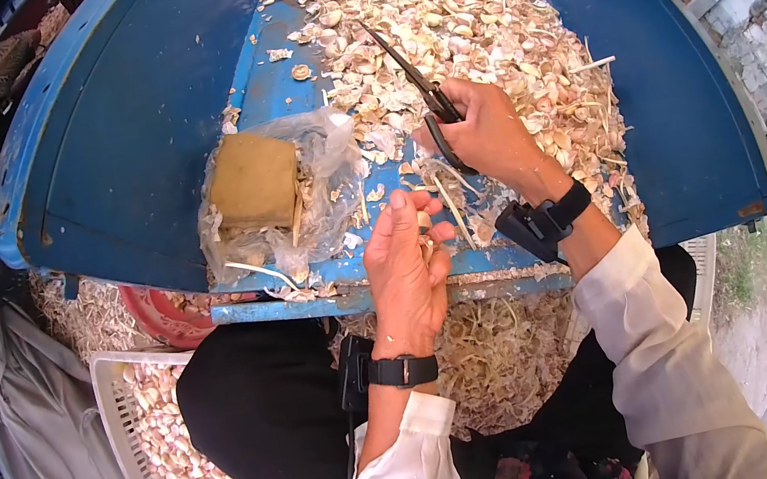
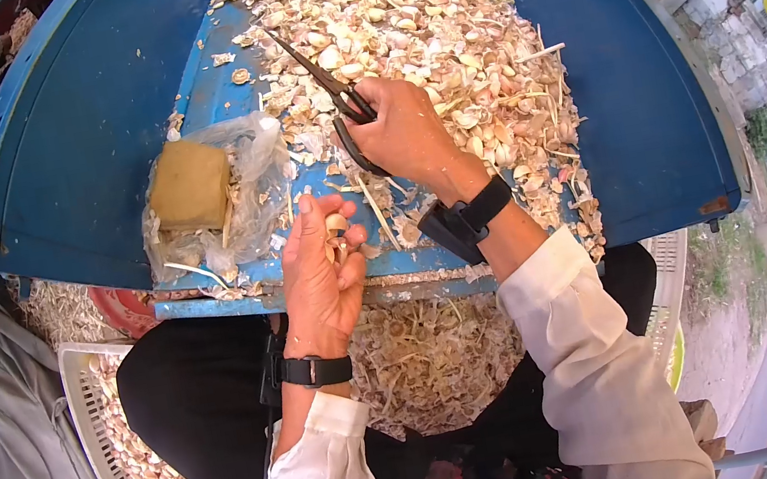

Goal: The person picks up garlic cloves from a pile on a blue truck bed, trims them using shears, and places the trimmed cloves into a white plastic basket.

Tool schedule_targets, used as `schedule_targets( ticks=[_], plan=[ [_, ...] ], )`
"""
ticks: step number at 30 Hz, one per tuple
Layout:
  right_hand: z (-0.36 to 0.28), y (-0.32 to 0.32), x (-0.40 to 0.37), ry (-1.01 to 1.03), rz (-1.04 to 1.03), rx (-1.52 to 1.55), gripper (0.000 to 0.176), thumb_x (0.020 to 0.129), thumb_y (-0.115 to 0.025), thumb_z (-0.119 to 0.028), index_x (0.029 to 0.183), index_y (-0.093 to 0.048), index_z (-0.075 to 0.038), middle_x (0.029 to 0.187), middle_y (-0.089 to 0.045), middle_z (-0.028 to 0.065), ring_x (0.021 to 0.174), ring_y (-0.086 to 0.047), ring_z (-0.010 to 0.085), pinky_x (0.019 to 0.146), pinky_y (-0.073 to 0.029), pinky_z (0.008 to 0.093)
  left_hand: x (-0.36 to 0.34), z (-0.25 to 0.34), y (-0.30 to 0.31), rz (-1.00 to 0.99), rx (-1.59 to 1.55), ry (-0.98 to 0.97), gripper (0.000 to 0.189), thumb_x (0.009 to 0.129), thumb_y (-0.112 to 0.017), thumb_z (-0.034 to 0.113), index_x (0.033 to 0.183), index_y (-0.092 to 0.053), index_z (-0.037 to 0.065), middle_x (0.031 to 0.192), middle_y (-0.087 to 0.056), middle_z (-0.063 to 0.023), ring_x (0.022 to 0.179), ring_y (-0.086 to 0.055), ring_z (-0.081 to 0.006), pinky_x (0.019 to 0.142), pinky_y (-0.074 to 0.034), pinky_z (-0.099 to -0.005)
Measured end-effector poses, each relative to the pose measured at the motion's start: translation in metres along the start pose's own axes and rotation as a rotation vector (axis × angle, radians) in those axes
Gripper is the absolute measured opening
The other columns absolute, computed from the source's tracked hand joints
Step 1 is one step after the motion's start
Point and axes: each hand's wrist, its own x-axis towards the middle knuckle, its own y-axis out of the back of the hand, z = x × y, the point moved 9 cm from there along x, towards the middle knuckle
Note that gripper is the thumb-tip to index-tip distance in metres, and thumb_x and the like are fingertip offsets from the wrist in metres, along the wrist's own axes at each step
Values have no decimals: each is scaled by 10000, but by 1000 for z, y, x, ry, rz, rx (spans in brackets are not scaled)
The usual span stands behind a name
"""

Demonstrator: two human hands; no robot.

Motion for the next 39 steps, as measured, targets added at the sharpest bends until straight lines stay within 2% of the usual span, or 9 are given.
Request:
schedule_targets(
  ticks=[10,12,14,18,24,26,30,34,39],
  plan=[
    [0,14,-89,-224,26,750,209,798,-753,-125,787,-562,-40,649,-605,6,546,-546,45,459,-412,199,-21,-9,-26,-128,411,-155,270,940,-648,225,1100,-664,8,822,-644,12,548,-403,5,457,-288,-141],
    [6,22,-76,-227,57,688,224,800,-770,-150,798,-565,-60,671,-613,11,531,-574,68,463,-456,189,-23,-13,-26,-203,471,-130,287,965,-604,236,1178,-615,44,851,-600,4,599,-441,-24,420,-287,-147],
    [4,6,-66,-292,-284,492,229,807,-772,-179,801,-574,-64,662,-614,-1,525,-570,62,457,-438,187,-25,-13,-18,-125,111,-57,360,979,-578,242,1278,-532,47,894,-583,-25,614,-459,-32,417,-291,-138],
    [22,52,-13,17,80,-194,202,806,-756,-141,770,-593,-27,629,-586,17,571,-553,77,513,-406,270,-22,-15,-18,-189,-73,27,268,1000,-527,263,1190,-506,75,984,-564,-64,726,-536,-97,413,-334,-135],
    [10,19,16,-18,53,-536,381,767,-722,-353,735,-646,18,703,-645,242,643,-615,430,607,-490,470,-13,-11,-26,-212,-90,-20,199,1005,-514,284,1075,-513,98,978,-547,-63,809,-555,-124,402,-348,-137],
    [10,11,23,-76,-25,-635,243,733,-676,-197,799,-684,36,796,-661,277,792,-666,418,719,-534,457,-9,-18,-18,-202,-93,-1,197,1002,-520,293,1038,-515,99,959,-537,-55,796,-553,-122,401,-344,-133],
    [27,20,24,-151,-129,-502,220,703,-716,-158,715,-635,46,666,-644,218,634,-661,297,617,-527,400,-12,-16,-19,-159,-49,14,226,995,-531,314,942,-516,95,892,-503,-28,746,-538,-109,395,-323,-126],
    [31,34,-17,-298,-231,433,189,729,-723,-76,856,-605,-2,739,-639,68,583,-600,108,527,-492,250,-10,-16,-16,-131,-16,15,247,985,-552,321,912,-518,87,838,-503,-16,695,-531,-99,387,-307,-130],
    [-15,20,-51,-166,-627,297,232,753,-765,-172,845,-615,-21,716,-606,7,577,-537,64,507,-423,218,-12,-14,-23,-82,274,44,295,956,-606,329,1074,-596,59,830,-566,-25,617,-528,-83,385,-291,-138]
  ],
)
